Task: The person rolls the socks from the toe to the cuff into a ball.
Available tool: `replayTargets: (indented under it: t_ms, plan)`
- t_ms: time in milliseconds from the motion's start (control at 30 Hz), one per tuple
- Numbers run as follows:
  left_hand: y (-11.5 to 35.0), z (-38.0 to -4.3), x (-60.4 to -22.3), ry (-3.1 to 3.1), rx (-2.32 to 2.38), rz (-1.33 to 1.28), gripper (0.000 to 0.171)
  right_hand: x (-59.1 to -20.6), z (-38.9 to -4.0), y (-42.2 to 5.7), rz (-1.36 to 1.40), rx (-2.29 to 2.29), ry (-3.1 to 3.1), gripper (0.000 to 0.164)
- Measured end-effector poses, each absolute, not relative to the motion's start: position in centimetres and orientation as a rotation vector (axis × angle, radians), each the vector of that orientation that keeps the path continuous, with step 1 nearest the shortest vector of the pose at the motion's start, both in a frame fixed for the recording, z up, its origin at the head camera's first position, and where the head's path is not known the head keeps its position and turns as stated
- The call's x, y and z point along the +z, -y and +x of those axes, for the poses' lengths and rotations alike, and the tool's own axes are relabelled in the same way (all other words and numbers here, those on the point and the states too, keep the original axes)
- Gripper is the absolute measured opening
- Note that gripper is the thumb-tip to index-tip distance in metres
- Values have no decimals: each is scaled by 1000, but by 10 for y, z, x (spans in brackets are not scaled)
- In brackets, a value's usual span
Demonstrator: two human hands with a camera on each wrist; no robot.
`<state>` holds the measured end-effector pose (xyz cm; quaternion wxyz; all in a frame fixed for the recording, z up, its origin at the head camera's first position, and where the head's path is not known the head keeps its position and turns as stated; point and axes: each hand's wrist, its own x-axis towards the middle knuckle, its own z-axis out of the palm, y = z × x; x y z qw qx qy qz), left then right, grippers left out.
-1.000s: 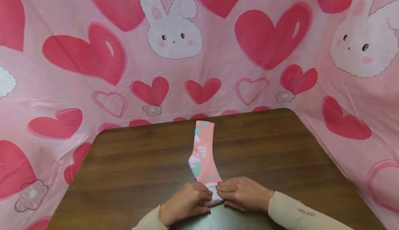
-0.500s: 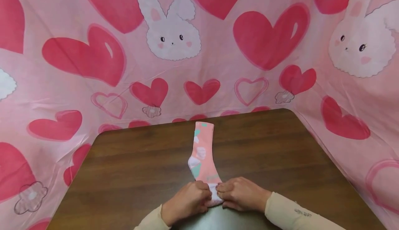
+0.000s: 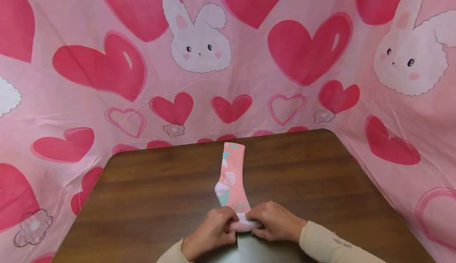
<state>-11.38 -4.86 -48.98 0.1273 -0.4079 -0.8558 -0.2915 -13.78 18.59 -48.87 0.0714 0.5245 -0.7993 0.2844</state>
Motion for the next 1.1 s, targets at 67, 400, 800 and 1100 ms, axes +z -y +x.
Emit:
replayTargets:
  t_ms: [67,400,800,1100]
  plan:
    - [52,-113,-489,2493,-939,-1140,26,-488,-139,-184,1572,897,2406,25]
    - [63,-120,-483,2708,-1257,-846,19,-481,-154,-176,1579,1288,2554,19]
    - [68,-126,-482,2750,-1243,-709,22,-485,-168,-165,1407,1398,2695,8]
    - [67,-127,-478,2635,-955,-763,18,-477,-172,-155,1086,1322,2858,11]
